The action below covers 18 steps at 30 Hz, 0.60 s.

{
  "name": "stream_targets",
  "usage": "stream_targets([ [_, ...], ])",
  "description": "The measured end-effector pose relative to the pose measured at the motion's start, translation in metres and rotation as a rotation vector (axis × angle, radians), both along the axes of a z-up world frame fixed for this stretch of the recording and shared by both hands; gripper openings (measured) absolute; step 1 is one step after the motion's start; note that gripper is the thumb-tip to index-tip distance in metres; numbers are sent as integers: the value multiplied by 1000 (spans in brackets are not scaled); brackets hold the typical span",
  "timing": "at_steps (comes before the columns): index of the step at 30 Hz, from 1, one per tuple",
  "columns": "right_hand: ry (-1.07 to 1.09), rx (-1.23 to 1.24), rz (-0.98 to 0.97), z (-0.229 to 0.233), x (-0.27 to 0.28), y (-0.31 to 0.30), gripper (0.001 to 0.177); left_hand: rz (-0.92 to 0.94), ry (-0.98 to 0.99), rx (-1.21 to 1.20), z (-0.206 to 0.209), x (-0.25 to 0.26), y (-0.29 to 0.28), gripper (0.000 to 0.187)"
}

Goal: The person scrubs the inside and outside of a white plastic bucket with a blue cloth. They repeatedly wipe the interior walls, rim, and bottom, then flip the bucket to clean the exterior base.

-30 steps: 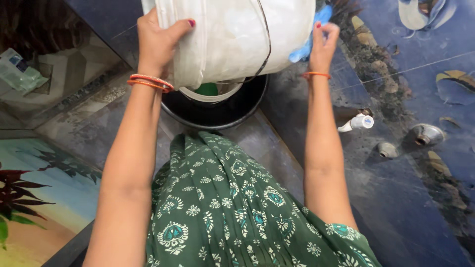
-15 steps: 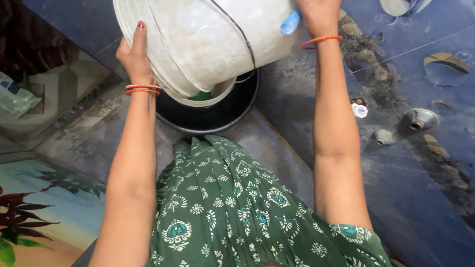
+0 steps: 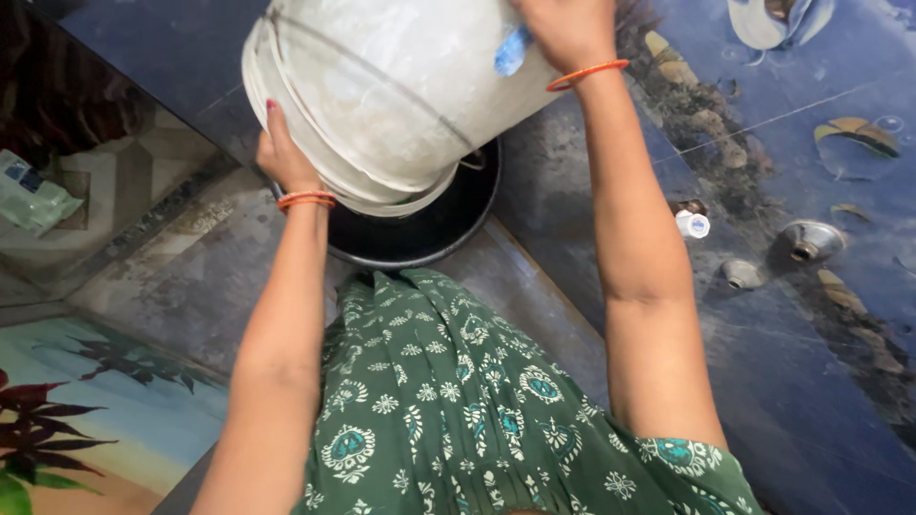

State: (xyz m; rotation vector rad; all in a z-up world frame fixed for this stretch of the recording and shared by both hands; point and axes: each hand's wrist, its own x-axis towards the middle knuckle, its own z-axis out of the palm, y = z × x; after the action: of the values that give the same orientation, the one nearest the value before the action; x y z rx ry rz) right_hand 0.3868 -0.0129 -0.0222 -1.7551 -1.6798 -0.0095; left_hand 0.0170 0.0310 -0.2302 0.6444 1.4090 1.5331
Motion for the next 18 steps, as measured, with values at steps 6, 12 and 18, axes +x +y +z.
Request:
stream_targets([
  [6, -107, 124, 85, 50, -83, -14, 37, 31, -85, -80, -42, 16, -23, 54],
  [12, -47, 27, 170, 50, -131, -20, 40, -11, -177, -265, -82, 27, -32, 79],
  [18, -70, 32, 200, 43, -154, -18, 37, -203, 124, -548, -104, 27, -22, 85],
])
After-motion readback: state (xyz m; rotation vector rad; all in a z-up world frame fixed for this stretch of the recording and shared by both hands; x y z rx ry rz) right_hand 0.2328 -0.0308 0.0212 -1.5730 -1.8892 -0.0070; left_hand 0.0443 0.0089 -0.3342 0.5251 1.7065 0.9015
